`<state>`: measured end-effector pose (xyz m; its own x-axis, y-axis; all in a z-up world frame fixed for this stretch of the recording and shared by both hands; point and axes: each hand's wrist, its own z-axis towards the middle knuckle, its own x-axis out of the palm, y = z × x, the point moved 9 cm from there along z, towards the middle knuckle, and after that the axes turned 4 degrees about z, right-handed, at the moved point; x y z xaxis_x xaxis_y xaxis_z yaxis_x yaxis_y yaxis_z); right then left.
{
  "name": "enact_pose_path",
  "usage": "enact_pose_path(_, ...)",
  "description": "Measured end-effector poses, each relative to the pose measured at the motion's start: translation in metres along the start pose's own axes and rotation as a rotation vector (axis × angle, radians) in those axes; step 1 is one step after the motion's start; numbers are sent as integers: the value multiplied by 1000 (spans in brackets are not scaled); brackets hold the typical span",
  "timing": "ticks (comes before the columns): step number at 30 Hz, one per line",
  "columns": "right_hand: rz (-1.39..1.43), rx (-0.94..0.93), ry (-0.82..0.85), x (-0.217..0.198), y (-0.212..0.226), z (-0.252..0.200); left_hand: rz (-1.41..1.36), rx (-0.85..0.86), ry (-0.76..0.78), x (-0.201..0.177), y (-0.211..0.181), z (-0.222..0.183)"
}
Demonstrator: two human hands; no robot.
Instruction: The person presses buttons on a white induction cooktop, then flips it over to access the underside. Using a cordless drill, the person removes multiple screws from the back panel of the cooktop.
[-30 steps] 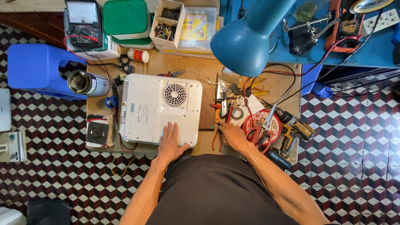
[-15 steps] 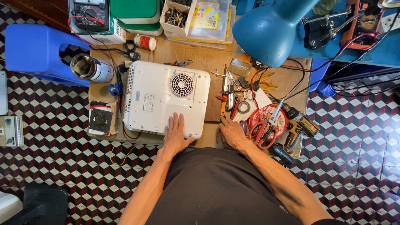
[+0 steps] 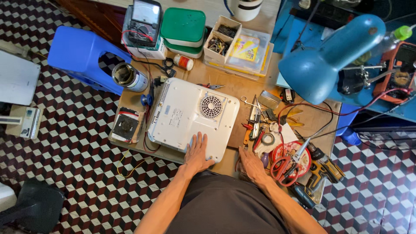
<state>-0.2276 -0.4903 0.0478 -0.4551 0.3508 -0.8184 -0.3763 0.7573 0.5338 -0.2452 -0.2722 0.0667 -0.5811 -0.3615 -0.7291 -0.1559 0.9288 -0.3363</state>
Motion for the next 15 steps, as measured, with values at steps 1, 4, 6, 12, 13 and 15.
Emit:
enact_pose_path(1, 104, 18, 4, -3, 0, 1, -7, 3, 5, 0, 1, 0)
enact_pose_path(4, 218, 132, -255, -40, 1, 1, -29, 13, 1, -1, 2, -3)
enact_pose_path(6, 369, 326, -252, -49, -12, -1, -43, 31, -27, -3, 2, -3)
enact_pose_path(12, 396, 608, -192, -60, -32, -16, -44, 28, -60, -2, -1, -4)
enact_pose_path(13, 361, 616, -217, -65, -35, -19, -41, 31, -67, -3, -1, -3)
enact_pose_path(15, 364, 412, -452, -90, -27, -26, -29, 44, -73, -5, -2, -4)
